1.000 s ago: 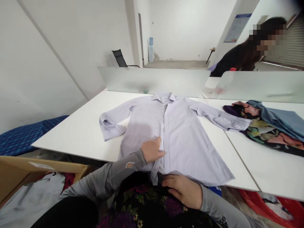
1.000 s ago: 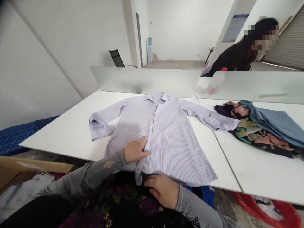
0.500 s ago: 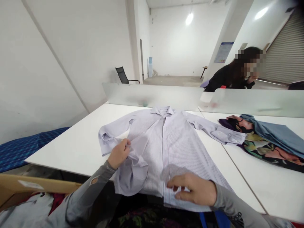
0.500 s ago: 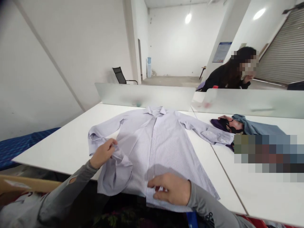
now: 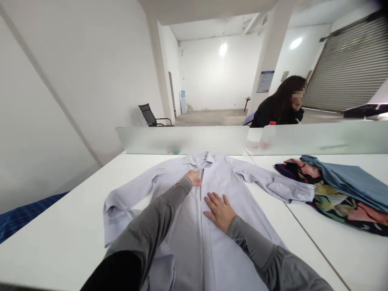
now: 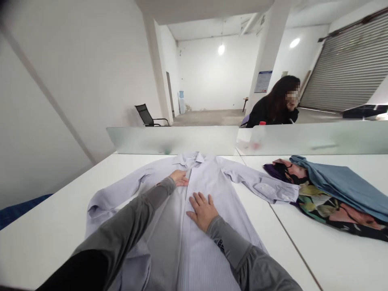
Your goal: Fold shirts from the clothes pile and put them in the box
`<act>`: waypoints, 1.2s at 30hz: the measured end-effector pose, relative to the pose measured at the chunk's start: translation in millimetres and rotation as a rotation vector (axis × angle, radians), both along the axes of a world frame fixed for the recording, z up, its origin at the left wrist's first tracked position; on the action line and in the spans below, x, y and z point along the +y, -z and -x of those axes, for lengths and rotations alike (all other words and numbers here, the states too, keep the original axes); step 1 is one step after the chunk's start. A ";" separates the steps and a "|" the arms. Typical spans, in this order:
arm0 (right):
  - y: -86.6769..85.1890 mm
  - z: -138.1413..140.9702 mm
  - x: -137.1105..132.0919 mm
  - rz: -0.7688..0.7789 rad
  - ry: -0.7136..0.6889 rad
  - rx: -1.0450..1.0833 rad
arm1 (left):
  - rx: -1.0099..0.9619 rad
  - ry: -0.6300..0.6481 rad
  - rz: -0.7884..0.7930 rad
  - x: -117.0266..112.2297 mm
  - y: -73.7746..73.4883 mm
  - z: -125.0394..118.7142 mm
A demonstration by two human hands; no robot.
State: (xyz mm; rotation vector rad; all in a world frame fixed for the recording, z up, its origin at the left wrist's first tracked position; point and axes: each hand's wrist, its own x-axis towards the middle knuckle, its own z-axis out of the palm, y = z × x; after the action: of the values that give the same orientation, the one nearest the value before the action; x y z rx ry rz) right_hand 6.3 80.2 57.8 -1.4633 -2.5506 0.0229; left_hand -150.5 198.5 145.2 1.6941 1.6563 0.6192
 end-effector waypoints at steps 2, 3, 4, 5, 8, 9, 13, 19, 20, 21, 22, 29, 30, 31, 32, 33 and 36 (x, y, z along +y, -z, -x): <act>0.5 -2.3 -1.6 0.006 -0.013 0.021 | -0.022 -0.010 0.022 29.7 12.2 -17.4; 0.0 -3.0 -2.0 0.010 -0.018 0.031 | -0.025 -0.014 0.018 42.4 17.0 -22.5; -0.5 -3.3 -2.2 0.014 -0.025 0.039 | -0.024 -0.017 0.007 54.1 20.8 -25.6; -0.9 -3.5 -2.3 0.017 -0.031 0.047 | -0.021 -0.018 -0.010 64.7 23.7 -27.3; -0.4 -3.3 -2.7 0.020 -0.035 0.067 | -0.004 0.004 -0.070 90.3 30.3 -27.9; 0.1 -3.2 -2.7 0.020 -0.036 0.073 | 0.006 0.014 -0.087 96.3 32.6 -27.7; 0.7 -3.1 -2.4 0.031 -0.038 0.085 | 0.076 0.009 -0.199 104.5 45.3 -28.7; -2.9 -2.9 0.0 0.068 -0.045 0.067 | 0.244 0.002 -0.386 93.5 56.2 -22.4; -3.0 -2.8 0.4 0.066 -0.042 0.063 | 0.272 0.000 -0.398 93.0 54.0 -17.1; -2.8 -2.6 0.8 0.063 -0.040 0.061 | 0.299 -0.011 -0.410 93.0 50.7 -10.2; -2.4 -2.5 1.2 0.057 -0.038 0.059 | 0.326 -0.029 -0.418 93.0 46.8 -1.9; 0.6 -1.7 2.1 0.020 -0.041 0.062 | 0.486 0.031 -0.304 76.6 41.9 39.4; 0.5 -1.7 2.1 0.020 -0.041 0.062 | 0.496 0.045 -0.296 73.9 45.1 38.4; 0.3 -1.7 2.2 0.022 -0.040 0.060 | 0.502 0.047 -0.293 72.4 48.0 36.4; 0.1 -1.8 2.2 0.024 -0.038 0.059 | 0.506 0.039 -0.292 72.1 50.0 34.0; -0.1 -1.9 2.3 0.027 -0.037 0.058 | 0.507 0.022 -0.292 73.0 50.9 32.0; -0.8 -2.3 2.1 0.039 -0.039 0.058 | 0.500 -0.070 -0.309 79.9 45.7 31.3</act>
State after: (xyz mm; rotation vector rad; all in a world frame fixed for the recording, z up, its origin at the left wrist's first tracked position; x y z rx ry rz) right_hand 8.6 82.3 58.6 -1.4044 -2.5457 0.1199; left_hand -181.8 278.4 99.6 2.1506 2.0526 0.5312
